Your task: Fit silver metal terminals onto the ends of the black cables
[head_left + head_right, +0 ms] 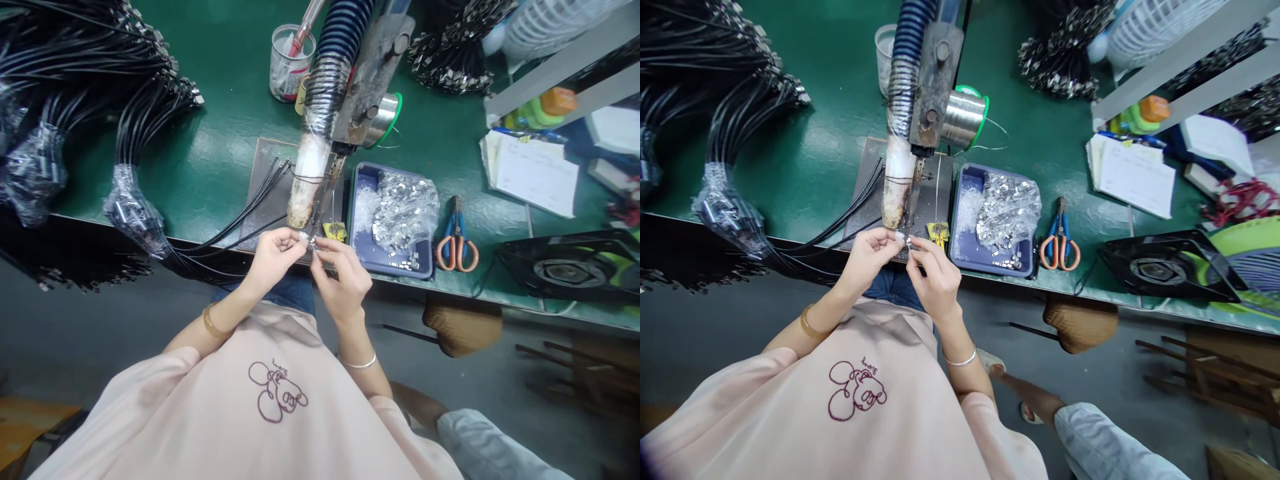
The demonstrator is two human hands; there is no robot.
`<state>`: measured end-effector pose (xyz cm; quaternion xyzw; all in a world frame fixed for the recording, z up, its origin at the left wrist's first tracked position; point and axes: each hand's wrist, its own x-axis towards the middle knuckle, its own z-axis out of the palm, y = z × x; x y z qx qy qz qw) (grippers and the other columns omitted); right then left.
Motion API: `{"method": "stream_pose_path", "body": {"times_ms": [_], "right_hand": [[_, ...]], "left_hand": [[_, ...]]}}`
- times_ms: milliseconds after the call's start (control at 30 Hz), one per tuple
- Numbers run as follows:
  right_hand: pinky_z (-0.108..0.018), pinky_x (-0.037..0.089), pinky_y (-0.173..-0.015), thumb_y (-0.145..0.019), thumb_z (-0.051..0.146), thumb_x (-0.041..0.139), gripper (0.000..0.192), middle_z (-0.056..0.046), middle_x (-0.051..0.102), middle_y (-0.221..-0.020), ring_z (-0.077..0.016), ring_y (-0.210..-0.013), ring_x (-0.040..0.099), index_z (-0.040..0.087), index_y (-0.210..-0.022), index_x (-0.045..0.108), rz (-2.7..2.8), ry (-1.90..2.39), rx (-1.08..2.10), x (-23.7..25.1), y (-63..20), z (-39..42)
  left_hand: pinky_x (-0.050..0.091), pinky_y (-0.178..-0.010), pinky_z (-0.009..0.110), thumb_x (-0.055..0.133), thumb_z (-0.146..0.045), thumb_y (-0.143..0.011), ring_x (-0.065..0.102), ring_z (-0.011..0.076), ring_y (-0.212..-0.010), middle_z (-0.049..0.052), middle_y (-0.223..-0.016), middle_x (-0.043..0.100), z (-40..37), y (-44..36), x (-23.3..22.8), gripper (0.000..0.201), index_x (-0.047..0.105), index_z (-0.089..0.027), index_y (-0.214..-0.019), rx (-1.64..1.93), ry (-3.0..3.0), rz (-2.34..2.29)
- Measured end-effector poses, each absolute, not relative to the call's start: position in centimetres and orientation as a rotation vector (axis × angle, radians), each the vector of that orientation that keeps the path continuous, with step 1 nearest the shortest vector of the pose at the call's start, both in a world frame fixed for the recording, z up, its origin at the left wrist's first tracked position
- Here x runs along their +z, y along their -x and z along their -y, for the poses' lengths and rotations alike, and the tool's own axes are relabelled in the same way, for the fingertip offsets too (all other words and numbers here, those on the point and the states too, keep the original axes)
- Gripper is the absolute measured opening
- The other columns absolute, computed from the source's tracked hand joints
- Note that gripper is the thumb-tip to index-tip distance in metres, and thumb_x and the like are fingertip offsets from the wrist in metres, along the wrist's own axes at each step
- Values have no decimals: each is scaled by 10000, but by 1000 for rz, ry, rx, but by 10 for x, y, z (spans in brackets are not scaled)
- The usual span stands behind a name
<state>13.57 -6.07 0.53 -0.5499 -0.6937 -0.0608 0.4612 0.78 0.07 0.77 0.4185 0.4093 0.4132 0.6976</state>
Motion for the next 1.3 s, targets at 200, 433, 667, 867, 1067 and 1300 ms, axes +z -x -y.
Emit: {"method": "stream_pose_path", "body": {"times_ms": [200, 433, 667, 867, 1067, 1300], "right_hand": [[-270, 631, -805, -874, 36, 659, 181, -71, 776, -989, -168, -896, 762, 214, -894, 639, 1701, 1360, -161, 7, -135, 60], [-260, 630, -808, -866, 39, 659, 183, -72, 776, -999, -169, -902, 765, 217, -872, 616, 1736, 1368, -165, 10, -134, 62], [-246, 617, -798, -865, 24, 647, 192, -70, 777, -967, -160, -889, 760, 212, -894, 621, 1733, 1368, -165, 7, -134, 64], [-255, 614, -802, -874, 35, 646, 187, -62, 771, -968, -160, -882, 756, 218, -915, 640, 1700, 1396, -153, 5, -134, 62], [-276, 622, -780, -891, 60, 642, 162, -56, 767, -947, -167, -862, 755, 222, -903, 646, 1688, 1392, -150, 8, -133, 59], [-267, 627, -778, -890, 59, 652, 162, -64, 768, -965, -164, -869, 758, 219, -889, 630, 1710, 1393, -150, 14, -133, 60]], "left_hand": [[427, -565, 201, 840, -360, -647, 506, 86, -572, -24, -571, 577, -1, -7, 10, 279, 672, -136, -643, 935, -946, -914], [406, -540, 193, 819, -315, -623, 488, 76, -547, -21, -563, 584, -2, -5, 12, 232, 677, -131, -623, 918, -920, -930], [344, -491, 190, 762, -245, -604, 399, 57, -482, -49, -493, 526, -2, -4, 18, 150, 655, -142, -591, 888, -949, -918], [287, -484, 195, 765, -240, -618, 366, 55, -485, -64, -478, 442, -2, -5, 19, 155, 658, -128, -606, 891, -1002, -978], [320, -501, 195, 799, -262, -631, 397, 61, -499, -58, -497, 460, -4, -6, 18, 201, 652, -125, -616, 887, -990, -967], [333, -491, 190, 798, -284, -611, 397, 60, -500, -51, -518, 499, -4, -5, 21, 210, 655, -131, -630, 889, -977, -952]]}}
